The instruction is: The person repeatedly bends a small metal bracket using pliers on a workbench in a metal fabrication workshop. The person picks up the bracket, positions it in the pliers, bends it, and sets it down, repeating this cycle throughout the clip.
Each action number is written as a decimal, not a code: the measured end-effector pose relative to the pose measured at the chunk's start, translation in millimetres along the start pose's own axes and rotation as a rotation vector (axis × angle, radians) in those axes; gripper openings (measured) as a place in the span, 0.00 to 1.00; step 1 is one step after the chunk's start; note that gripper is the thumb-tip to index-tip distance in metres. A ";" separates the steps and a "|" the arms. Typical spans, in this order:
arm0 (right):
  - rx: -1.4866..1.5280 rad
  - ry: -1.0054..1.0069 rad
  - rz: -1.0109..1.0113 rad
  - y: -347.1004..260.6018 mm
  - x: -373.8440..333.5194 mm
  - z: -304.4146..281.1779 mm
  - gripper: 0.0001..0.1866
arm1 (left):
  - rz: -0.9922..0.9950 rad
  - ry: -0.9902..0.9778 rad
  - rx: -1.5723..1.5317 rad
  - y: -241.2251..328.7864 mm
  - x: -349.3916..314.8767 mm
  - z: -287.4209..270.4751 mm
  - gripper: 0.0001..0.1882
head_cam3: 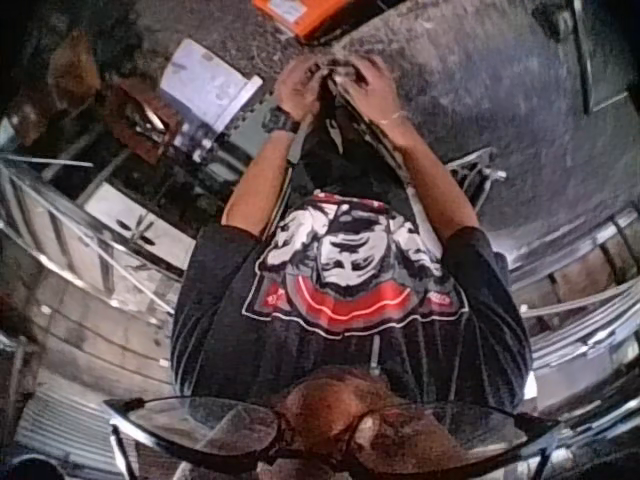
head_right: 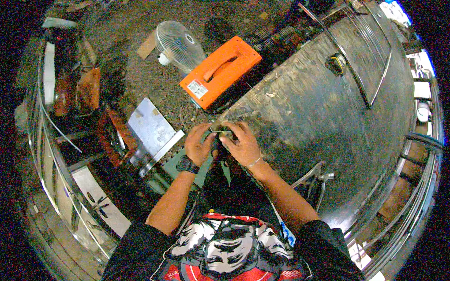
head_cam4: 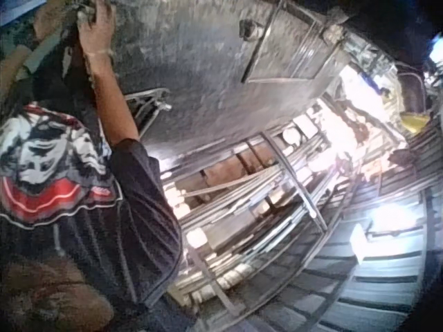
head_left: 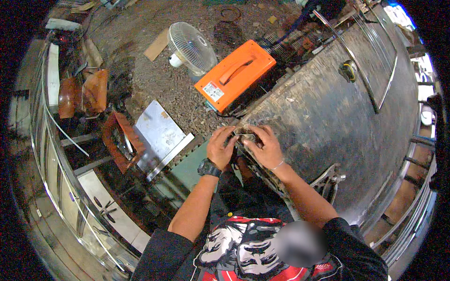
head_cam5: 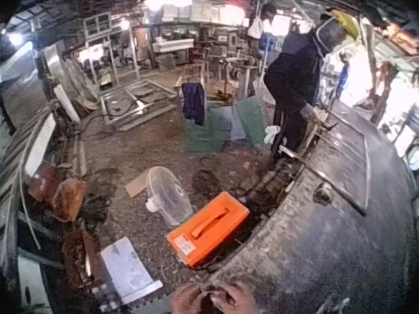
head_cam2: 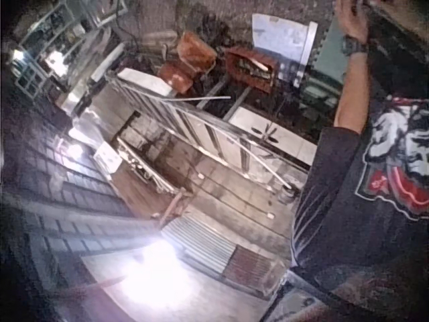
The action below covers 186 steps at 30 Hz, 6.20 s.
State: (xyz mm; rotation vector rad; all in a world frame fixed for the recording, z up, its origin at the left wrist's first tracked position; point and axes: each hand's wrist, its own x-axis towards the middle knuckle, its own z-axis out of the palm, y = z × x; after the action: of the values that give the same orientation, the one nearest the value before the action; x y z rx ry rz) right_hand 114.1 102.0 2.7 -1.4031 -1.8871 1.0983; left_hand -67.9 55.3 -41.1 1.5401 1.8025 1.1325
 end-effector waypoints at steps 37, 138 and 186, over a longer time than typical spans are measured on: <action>0.030 -0.082 0.029 24.2 -14.0 -10.7 0.25 | 0.100 -0.063 -0.009 -5.6 7.1 -6.1 0.22; -0.230 0.377 0.003 19.9 -43.5 37.0 0.25 | 0.189 -0.229 0.010 -29.3 19.1 -13.2 0.21; -0.135 0.456 -0.057 24.7 -47.9 35.5 0.20 | 0.204 -0.230 0.057 -21.0 16.5 -10.1 0.27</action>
State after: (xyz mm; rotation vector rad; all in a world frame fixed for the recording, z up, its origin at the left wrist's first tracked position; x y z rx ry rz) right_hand 113.2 49.4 -34.7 -1.5106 -1.6754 0.5673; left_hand -91.3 68.3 -51.3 1.8403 1.5653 0.9539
